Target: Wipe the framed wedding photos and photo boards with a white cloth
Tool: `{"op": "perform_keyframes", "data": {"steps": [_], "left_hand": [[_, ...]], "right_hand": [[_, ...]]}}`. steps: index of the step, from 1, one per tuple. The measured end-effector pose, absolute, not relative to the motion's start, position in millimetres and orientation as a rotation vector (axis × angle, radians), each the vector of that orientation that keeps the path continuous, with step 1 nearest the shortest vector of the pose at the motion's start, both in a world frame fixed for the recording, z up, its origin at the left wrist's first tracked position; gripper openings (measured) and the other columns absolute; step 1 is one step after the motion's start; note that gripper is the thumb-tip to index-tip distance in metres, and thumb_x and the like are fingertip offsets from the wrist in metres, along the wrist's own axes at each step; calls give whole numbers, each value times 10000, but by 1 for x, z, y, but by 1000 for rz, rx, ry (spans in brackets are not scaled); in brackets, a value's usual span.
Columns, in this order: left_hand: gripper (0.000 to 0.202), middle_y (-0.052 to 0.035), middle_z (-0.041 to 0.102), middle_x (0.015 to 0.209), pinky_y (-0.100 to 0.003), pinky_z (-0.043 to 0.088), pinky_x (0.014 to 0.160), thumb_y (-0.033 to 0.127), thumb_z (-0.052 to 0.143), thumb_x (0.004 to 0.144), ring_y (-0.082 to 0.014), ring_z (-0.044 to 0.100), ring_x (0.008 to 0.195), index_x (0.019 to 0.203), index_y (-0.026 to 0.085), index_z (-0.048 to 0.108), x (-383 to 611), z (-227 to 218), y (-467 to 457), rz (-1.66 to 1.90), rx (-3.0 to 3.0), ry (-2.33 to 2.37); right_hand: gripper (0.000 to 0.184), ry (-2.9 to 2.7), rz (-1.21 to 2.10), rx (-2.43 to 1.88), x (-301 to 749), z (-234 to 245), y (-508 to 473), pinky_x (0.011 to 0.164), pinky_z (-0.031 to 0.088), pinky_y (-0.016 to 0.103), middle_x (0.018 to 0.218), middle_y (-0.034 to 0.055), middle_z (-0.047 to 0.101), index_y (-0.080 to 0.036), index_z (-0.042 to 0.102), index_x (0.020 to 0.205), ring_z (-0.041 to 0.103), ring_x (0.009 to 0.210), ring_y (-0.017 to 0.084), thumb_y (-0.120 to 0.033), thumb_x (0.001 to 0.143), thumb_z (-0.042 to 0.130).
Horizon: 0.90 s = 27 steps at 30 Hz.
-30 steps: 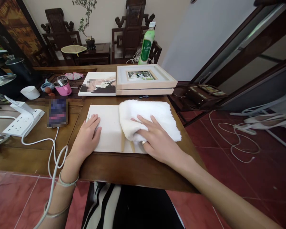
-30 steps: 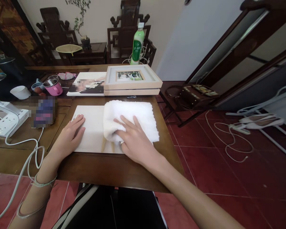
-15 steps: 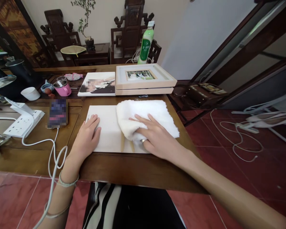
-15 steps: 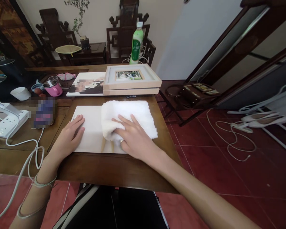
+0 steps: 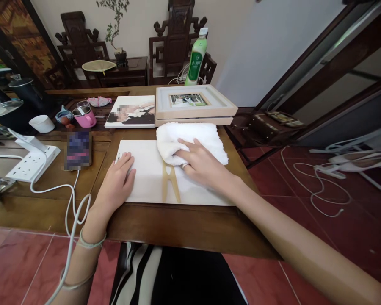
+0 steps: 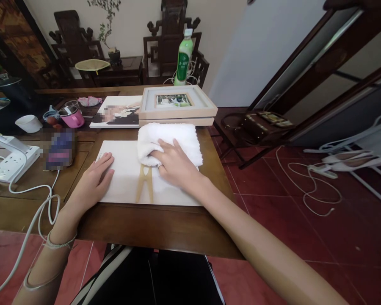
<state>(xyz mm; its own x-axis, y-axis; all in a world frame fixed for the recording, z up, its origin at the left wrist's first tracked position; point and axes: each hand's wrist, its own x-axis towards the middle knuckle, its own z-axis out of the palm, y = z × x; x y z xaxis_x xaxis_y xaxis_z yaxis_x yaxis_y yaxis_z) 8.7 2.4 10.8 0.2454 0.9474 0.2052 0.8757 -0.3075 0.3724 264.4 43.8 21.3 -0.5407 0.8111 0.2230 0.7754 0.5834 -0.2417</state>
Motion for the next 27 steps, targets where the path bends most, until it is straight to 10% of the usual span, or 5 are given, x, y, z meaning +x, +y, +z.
{"op": "perform_keyframes", "data": {"steps": [16,27], "left_hand": [[448,-170,444,1495,-529,287,1162,253,359,962,-288,350,1427,1354,95,505,7,9,3,592,2347,1725],[451,-170,442,1497,-523,284,1162,256,359,959,-283,345,1430,1353,92,506,8,10,3,575,2331,1735]], "right_hand": [[429,-2555,44,-1071,275,17,-31,1107,268,674,1435,174,511,-130,682,926,330,1397,375,32,637,409],[566,-2539,118,-1127,271,17,8,1116,274,636,1428,138,531,-148,648,1171,389,1376,348,11,671,436]]}}
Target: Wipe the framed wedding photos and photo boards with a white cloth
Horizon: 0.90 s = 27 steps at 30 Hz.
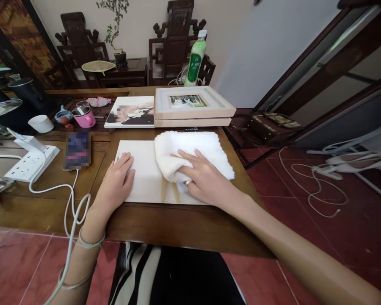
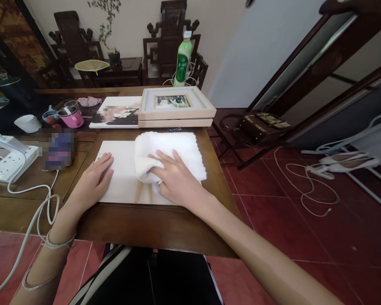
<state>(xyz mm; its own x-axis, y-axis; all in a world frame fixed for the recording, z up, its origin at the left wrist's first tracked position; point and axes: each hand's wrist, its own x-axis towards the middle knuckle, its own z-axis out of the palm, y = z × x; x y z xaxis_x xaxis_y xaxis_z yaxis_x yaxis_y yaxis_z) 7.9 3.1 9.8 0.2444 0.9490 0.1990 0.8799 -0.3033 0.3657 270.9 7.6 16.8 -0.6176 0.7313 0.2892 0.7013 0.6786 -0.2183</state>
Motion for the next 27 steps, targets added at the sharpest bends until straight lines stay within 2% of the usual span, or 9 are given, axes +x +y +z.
{"op": "perform_keyframes", "data": {"steps": [4,9,12,15,22,24,27], "left_hand": [[450,-166,439,1500,-522,279,1163,258,358,958,-277,346,1431,1354,102,503,8,10,3,566,2328,1740],[443,-162,436,1503,-531,285,1157,261,352,958,-277,346,1431,1348,118,505,8,11,2,576,2325,1737],[439,-164,441,1499,-530,287,1156,262,350,956,-280,349,1429,1341,125,510,9,11,2,574,2322,1734],[437,-163,444,1497,-535,286,1156,267,355,956,-281,350,1429,1343,134,508,9,11,1,586,2326,1725],[441,-173,441,1496,-537,287,1156,265,351,959,-290,349,1428,1341,114,511,8,11,3,581,2337,1720],[440,-174,439,1498,-539,289,1155,264,353,958,-292,349,1428,1342,116,510,8,12,3,578,2337,1722],[437,-169,441,1498,-537,288,1156,257,358,956,-287,351,1427,1342,120,511,8,11,4,580,2336,1727]], "right_hand": [[590,-2545,172,-1178,263,23,30,1116,274,621,1433,145,525,-139,617,1245,389,1378,348,10,710,419],[585,-2543,221,-1268,255,30,43,1112,269,621,1341,164,604,-131,623,1231,378,1387,339,17,708,405],[594,-2531,207,-1237,256,27,35,1109,266,640,1407,156,549,-145,617,1241,363,1395,344,18,707,414],[588,-2541,168,-1163,258,22,17,1119,250,647,1452,149,503,-153,636,1199,338,1408,339,21,678,428],[445,-2603,127,-1022,263,25,-35,1110,243,688,1448,182,493,-124,709,940,314,1401,390,29,635,423],[449,-2629,147,-1013,265,28,-41,1114,252,675,1450,173,493,-129,709,928,318,1400,383,32,627,417],[540,-2651,194,-1004,269,31,-38,1121,270,648,1451,144,502,-135,693,1030,341,1397,351,35,609,401]]}}
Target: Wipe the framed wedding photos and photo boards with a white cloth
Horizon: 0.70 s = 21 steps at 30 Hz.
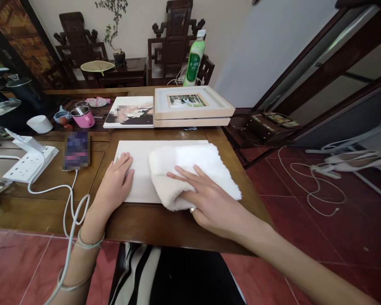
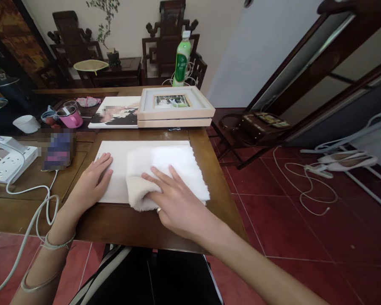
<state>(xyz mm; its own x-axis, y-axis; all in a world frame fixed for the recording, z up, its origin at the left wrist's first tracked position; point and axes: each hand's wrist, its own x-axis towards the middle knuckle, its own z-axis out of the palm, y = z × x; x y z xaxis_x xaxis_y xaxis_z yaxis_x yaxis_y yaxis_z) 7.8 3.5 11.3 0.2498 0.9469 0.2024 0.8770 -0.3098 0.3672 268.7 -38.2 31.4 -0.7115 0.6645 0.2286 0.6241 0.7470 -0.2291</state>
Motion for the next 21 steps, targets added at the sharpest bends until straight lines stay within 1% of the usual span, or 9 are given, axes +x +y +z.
{"op": "perform_keyframes", "data": {"steps": [3,5,10,13,17,21], "left_hand": [[440,-171,444,1495,-528,289,1157,257,359,957,-285,352,1427,1341,110,511,7,10,3,589,2340,1722],[440,-170,445,1495,-531,292,1154,261,360,958,-284,353,1426,1342,112,511,7,10,3,593,2341,1721],[442,-167,439,1499,-532,281,1159,264,359,957,-282,348,1429,1348,119,506,8,10,2,578,2327,1725],[437,-156,437,1503,-533,278,1159,266,354,956,-276,343,1433,1347,142,506,9,11,1,573,2322,1727],[437,-157,434,1505,-543,277,1157,265,352,956,-280,341,1433,1348,144,504,9,11,1,572,2316,1726],[450,-165,432,1505,-533,277,1161,265,351,956,-281,340,1434,1355,119,499,9,11,2,568,2324,1726]], "right_hand": [[597,-2632,215,-1009,270,30,-25,1133,265,624,1452,116,509,-159,660,1128,359,1395,317,32,627,399],[603,-2611,212,-1028,269,27,-12,1132,259,630,1459,108,502,-175,646,1157,352,1400,316,27,641,411],[637,-2550,231,-1104,260,23,20,1128,249,630,1465,119,494,-179,605,1256,344,1406,324,28,684,416],[638,-2548,263,-1167,254,25,32,1131,235,629,1480,124,474,-180,571,1307,326,1415,323,11,718,416],[628,-2534,270,-1193,251,26,29,1126,228,648,1487,136,462,-180,577,1298,293,1432,314,18,725,411],[621,-2546,219,-1166,252,24,10,1130,213,658,1478,149,470,-146,628,1219,284,1431,338,46,669,415]]}}
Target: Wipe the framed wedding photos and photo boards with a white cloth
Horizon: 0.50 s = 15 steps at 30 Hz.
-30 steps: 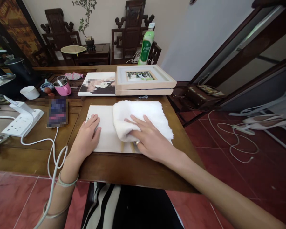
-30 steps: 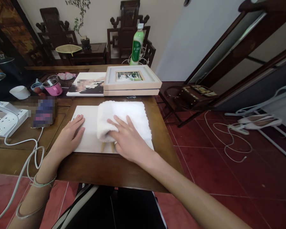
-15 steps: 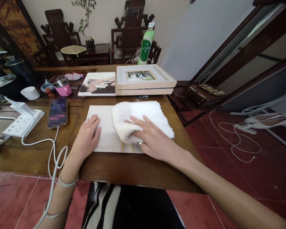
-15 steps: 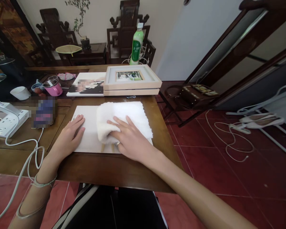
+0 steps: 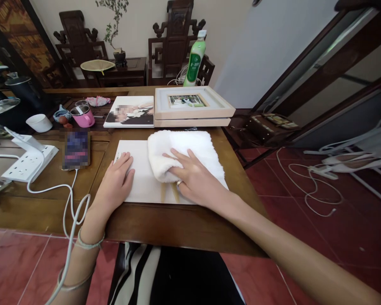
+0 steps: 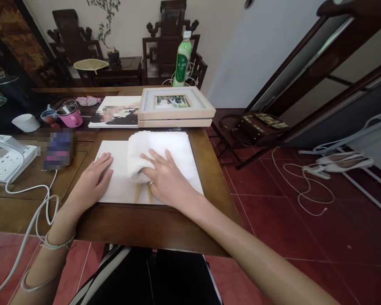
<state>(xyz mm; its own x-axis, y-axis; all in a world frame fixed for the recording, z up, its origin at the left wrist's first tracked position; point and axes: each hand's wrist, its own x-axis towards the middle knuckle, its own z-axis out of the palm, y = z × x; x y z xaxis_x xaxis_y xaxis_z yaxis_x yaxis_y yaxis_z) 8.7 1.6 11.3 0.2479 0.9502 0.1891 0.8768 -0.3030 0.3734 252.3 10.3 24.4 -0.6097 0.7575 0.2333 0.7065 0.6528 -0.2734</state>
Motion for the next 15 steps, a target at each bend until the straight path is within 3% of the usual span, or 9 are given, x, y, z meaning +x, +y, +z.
{"op": "perform_keyframes", "data": {"steps": [8,15], "left_hand": [[432,-161,449,1494,-536,289,1156,258,364,954,-283,358,1424,1339,135,515,8,11,4,607,2334,1715],[440,-157,445,1497,-532,287,1158,272,353,958,-279,352,1428,1346,137,509,8,10,3,591,2328,1729]], "right_hand": [[507,-2598,197,-1015,259,26,-33,1129,232,656,1470,119,484,-179,699,978,266,1431,331,49,634,406],[584,-2599,263,-1006,268,28,-22,1148,237,621,1463,117,495,-164,683,1082,331,1413,307,36,611,402]]}}
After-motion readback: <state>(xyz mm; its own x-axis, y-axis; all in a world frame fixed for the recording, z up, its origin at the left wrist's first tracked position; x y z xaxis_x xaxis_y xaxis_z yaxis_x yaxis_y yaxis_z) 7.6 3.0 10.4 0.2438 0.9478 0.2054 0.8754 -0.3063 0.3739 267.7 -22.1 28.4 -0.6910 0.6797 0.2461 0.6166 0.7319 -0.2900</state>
